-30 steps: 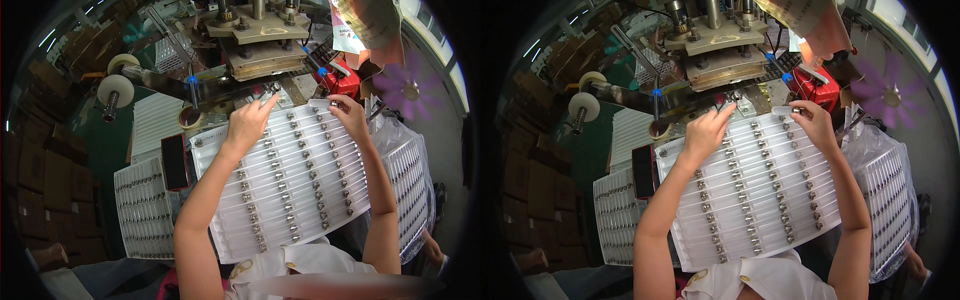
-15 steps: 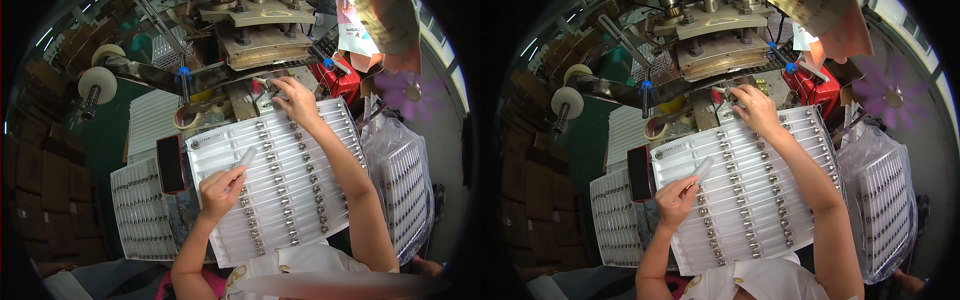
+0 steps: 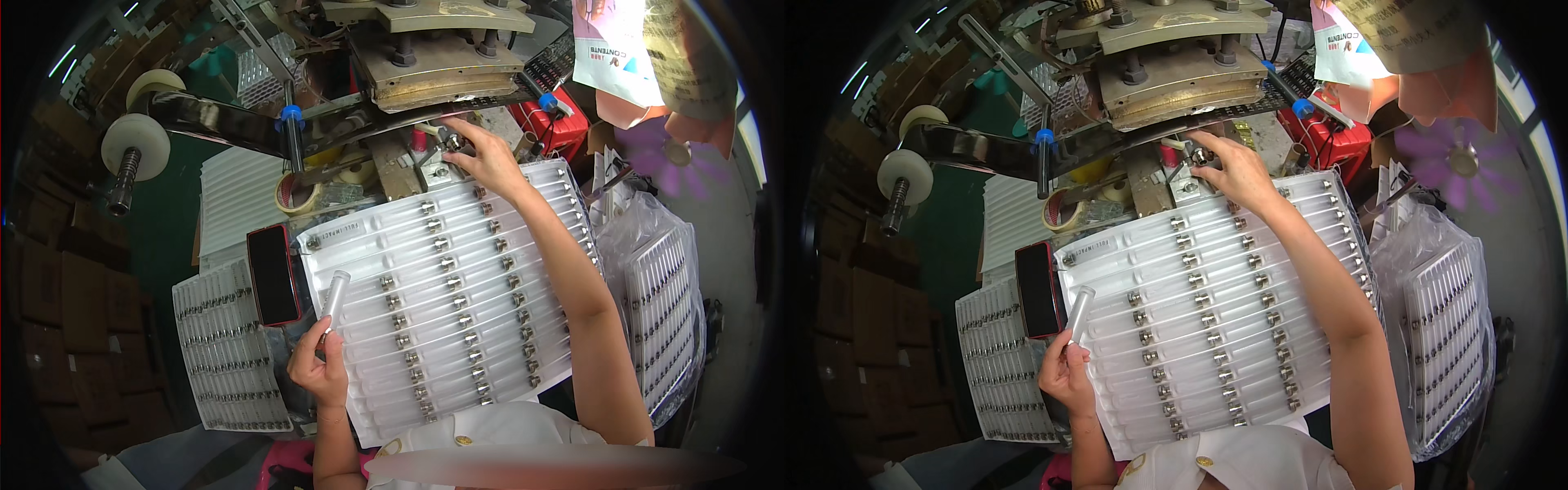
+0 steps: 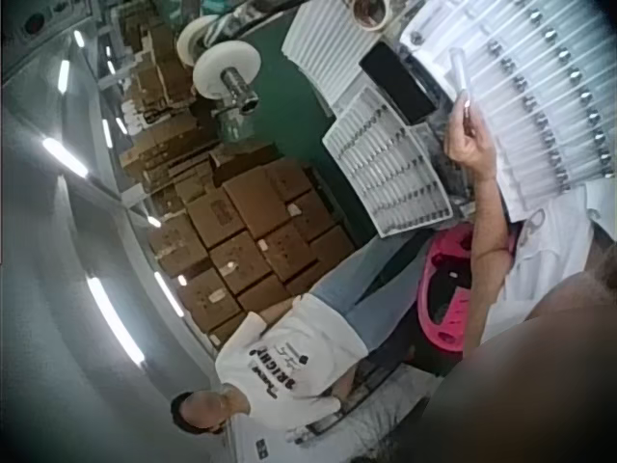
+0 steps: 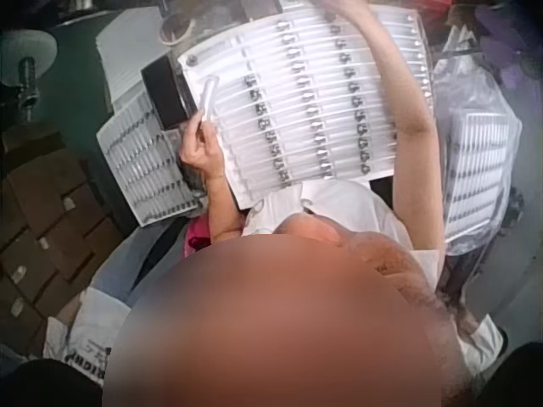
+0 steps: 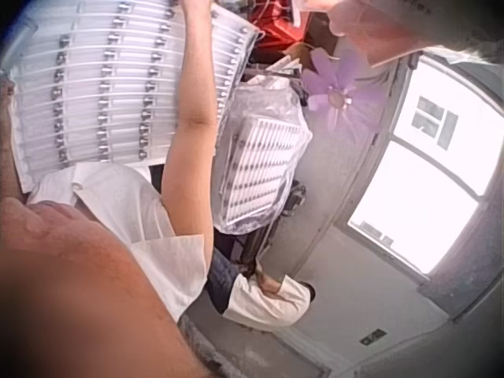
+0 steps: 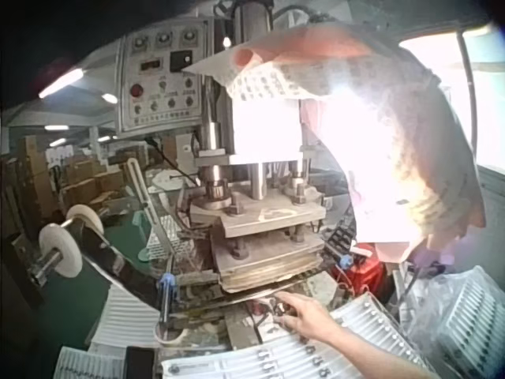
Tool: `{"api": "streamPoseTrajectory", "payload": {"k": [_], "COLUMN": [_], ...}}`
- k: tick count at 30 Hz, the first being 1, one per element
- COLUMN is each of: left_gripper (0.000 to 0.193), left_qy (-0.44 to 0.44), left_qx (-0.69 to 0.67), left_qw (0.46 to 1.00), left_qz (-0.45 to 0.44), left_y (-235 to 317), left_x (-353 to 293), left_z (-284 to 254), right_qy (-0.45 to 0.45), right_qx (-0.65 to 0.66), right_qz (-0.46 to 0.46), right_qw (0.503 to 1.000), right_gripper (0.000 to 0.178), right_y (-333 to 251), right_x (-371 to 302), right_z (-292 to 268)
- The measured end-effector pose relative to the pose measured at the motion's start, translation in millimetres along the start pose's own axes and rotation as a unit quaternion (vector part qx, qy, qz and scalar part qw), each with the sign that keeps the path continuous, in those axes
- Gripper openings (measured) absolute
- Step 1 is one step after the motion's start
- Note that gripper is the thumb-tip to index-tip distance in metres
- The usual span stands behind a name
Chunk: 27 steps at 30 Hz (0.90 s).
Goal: Placing small cylindrical electronic components into a organized plastic tray.
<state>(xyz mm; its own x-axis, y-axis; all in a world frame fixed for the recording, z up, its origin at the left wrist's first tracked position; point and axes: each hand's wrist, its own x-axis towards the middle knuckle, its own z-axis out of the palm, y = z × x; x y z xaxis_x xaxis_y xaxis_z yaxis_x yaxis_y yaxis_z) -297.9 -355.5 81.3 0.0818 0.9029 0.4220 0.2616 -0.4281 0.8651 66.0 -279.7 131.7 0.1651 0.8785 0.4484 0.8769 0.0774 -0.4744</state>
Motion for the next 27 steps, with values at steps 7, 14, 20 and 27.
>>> {"api": "streamPoseTrajectory", "payload": {"k": [7, 14, 20, 27], "left_gripper": [0.021, 0.018, 0.026, 0.029], "left_qy": [0.006, 0.052, 0.055, 0.018], "left_qx": [-0.009, -0.022, -0.061, -0.063], "left_qw": [1.0, 0.998, 0.994, 0.989], "left_qz": [-0.011, -0.032, -0.067, -0.131], "left_y": [3, 2, 6, -6], "left_x": [1, 1, 6, 46], "left_z": [2, 5, 0, -30], "right_qy": [-0.037, -0.039, -0.03, -0.068], "right_qx": [0.011, 0.025, -0.027, -0.033], "right_qz": [0.04, 0.043, 0.051, -0.049], "right_qw": [0.998, 0.998, 0.998, 0.996], "right_gripper": [0.056, 0.054, 0.066, 0.056], "right_y": [-5, -3, -4, -42], "right_x": [2, 3, -3, -54], "right_z": [-4, -5, -14, -49]}}
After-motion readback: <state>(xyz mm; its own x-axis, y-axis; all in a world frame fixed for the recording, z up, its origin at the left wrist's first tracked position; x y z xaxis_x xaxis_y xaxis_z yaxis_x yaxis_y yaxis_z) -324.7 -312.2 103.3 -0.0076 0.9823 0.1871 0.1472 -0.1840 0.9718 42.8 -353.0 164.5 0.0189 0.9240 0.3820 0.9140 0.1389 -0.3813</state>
